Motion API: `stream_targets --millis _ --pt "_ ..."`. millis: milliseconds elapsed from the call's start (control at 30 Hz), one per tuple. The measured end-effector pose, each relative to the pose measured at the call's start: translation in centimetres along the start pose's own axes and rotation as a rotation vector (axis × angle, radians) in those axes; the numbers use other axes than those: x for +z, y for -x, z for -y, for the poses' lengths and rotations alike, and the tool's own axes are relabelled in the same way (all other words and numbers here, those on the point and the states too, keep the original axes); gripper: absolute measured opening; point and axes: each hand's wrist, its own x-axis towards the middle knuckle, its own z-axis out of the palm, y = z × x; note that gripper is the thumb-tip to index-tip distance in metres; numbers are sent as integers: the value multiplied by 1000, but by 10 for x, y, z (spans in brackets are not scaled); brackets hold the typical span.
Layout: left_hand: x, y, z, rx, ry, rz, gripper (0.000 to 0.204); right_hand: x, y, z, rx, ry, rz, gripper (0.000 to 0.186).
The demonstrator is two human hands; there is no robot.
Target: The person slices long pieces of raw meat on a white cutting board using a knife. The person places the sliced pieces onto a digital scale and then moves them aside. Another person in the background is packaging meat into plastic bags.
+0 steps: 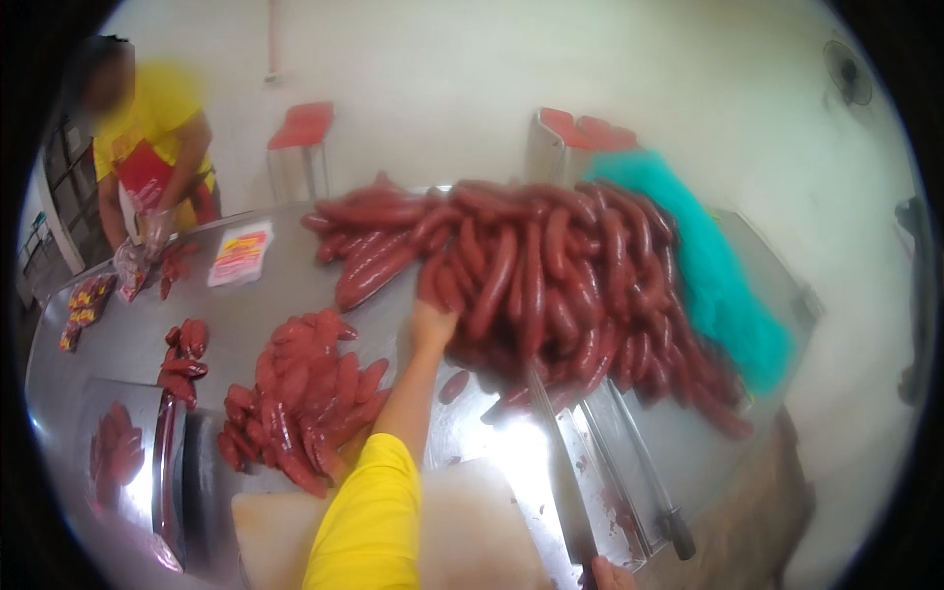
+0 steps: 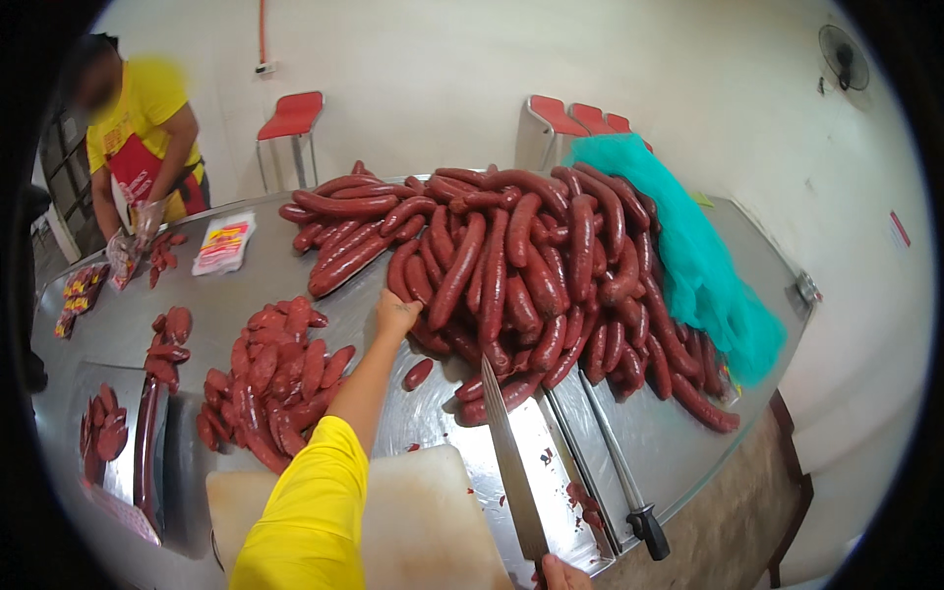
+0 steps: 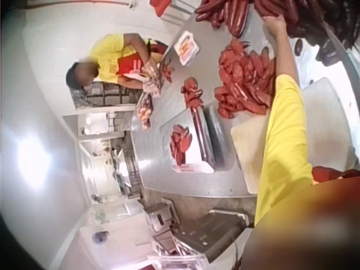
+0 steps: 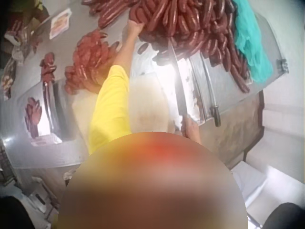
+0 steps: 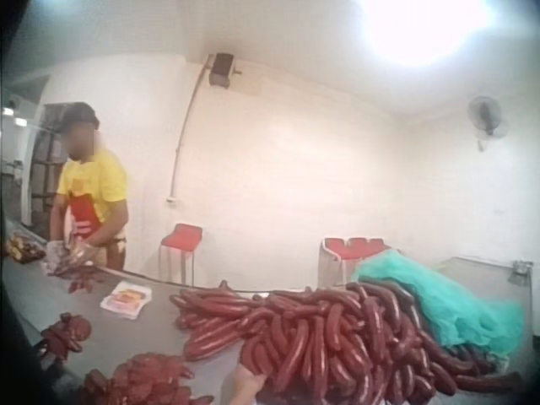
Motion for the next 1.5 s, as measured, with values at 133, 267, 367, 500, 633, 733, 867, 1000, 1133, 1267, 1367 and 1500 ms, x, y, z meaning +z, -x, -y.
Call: stream_targets --millis 133,267,367,500,633,733,867,1000,1133,1267,1367,1500 --pt "19 -35 16 -222 72 157 34 11 19 -16 -141 22 -86 49" --pt "-7 -45 31 -329 372 225 19 14 24 -27 -180 9 -74 51" --pt "-60 -13 13 -166 453 196 26 12 26 -35 -318 -26 -74 53" --pt "-162 69 -25 155 210 267 38 5 30 -39 -348 -158 -41 53" --pt "-212 182 -49 268 -124 282 49 -8 30 -31 -465 -206 78 52" --pt "-229 276 -33 292 -193 530 45 -20 28 -22 -516 -61 163 50" --pt "-243 353 12 352 -450 711 49 -36 19 -15 -560 234 262 49" --pt "-268 374 49 418 -589 569 44 -53 6 -20 -643 613 300 51" --pt "-246 399 57 561 -606 132 27 -62 -9 -24 -745 858 278 52" --pt "-199 420 53 576 -419 -21 19 -78 -17 -12 -826 1131 239 51" --pt "-184 424 52 621 -361 -57 21 -94 -14 6 -928 1281 228 50" --pt "-181 423 53 674 -381 -122 26 -116 -2 31 -951 1412 247 50"
